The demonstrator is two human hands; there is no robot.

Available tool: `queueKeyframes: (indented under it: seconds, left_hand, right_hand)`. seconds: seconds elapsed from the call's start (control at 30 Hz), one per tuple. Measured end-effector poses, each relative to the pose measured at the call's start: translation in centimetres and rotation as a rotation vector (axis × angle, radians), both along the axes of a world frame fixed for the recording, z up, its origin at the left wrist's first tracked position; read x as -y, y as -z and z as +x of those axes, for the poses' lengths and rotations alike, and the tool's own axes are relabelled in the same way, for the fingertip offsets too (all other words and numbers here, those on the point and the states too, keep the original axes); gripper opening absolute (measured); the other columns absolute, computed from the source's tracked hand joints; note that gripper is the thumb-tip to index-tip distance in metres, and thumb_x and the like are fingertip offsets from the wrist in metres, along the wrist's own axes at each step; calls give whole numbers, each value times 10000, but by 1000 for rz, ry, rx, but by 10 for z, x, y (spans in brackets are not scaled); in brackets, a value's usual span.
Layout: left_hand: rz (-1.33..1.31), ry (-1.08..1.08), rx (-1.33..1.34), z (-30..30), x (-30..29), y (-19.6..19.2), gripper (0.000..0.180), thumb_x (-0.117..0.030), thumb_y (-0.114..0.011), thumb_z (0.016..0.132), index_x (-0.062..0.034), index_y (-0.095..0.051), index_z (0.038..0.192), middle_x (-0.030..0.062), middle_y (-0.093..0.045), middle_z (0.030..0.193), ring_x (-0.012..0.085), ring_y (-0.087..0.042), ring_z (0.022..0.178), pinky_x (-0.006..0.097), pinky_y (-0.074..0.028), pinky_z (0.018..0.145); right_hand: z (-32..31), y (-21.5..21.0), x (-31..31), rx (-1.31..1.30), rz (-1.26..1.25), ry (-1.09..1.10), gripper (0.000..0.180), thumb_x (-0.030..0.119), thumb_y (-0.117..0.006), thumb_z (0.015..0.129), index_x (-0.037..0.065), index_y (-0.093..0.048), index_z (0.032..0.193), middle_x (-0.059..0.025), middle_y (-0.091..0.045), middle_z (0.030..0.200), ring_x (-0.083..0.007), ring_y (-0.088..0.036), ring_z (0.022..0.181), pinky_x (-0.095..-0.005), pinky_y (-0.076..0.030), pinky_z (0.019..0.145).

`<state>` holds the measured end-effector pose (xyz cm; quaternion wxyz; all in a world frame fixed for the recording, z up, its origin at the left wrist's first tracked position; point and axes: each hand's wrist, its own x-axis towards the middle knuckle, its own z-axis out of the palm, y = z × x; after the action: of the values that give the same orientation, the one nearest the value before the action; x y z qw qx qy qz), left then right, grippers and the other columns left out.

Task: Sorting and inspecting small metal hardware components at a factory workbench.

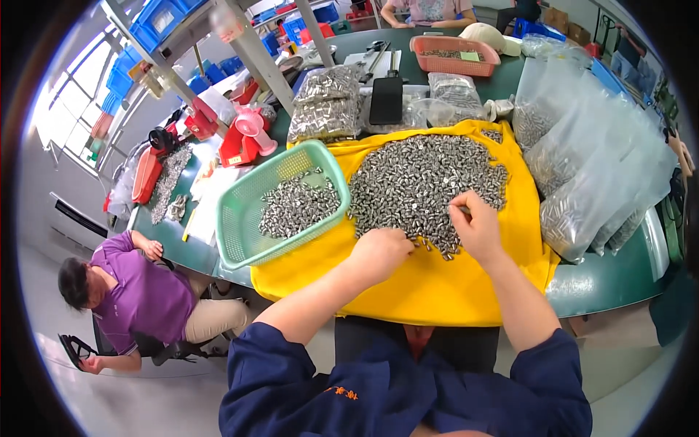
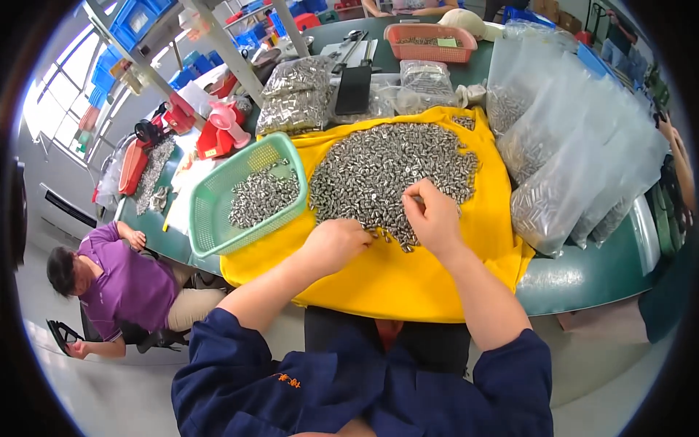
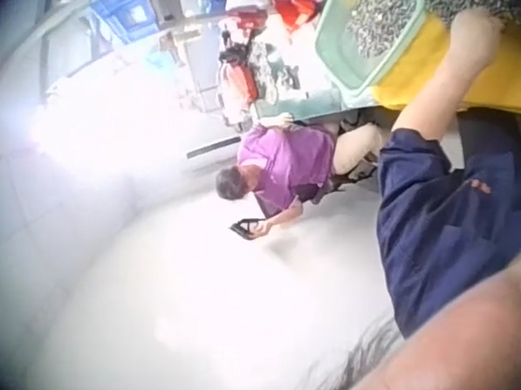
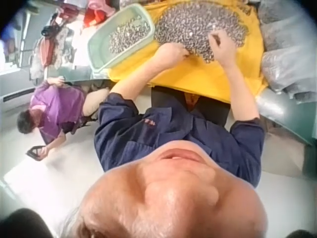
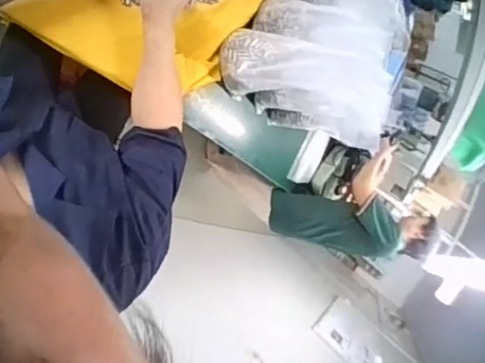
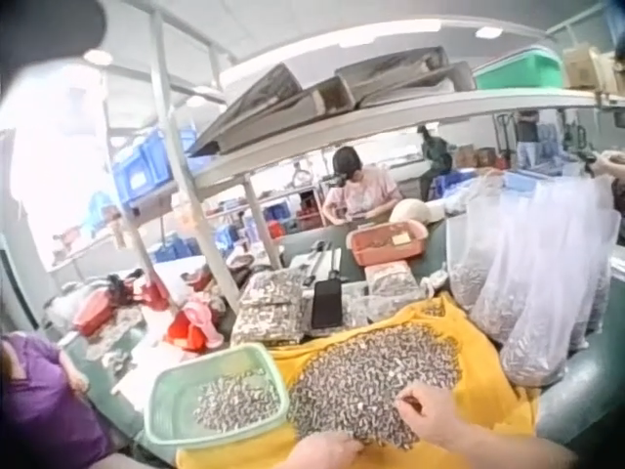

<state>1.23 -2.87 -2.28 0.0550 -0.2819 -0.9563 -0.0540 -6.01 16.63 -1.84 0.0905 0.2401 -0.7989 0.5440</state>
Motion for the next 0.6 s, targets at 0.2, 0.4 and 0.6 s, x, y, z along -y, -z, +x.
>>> queueKeyframes:
  seconds: [0.2, 0.4, 0.6]
  left_hand:
    - [495, -198, 153, -6, 1, -33, 105, -139, -576, 704, -52, -594, 759, 98, -601, 690, 245, -598, 647, 345, -480, 604]
    - [1415, -195, 513, -51, -19, -43, 130, -61, -648, 736, -12, -590, 841, 2, -603, 756, 48, -551, 680, 199, -457, 611]
    - [1552, -191, 709, -56, -20, -16, 146, -54, -587, 788, 10, -593, 920, 29, -607, 794, 73, -563, 729, 199, -460, 652]
  right_hand:
    - [-1, -8, 13, -20, -25, -29, 64, 94, -562, 791, 38, -535, 804, -50, -535, 580, -96, -474, 484, -244, -381, 468]
    - [-9, -1, 5, 124, -122, -51, 35, 62, -544, 810, 33, -524, 807, 20, -501, 638, -40, -433, 575, -199, -365, 521]
    - [-9, 2, 8, 169, -168, -118, 25, 57, -530, 821, 40, -512, 816, 42, -470, 668, -23, -405, 613, -173, -344, 546]
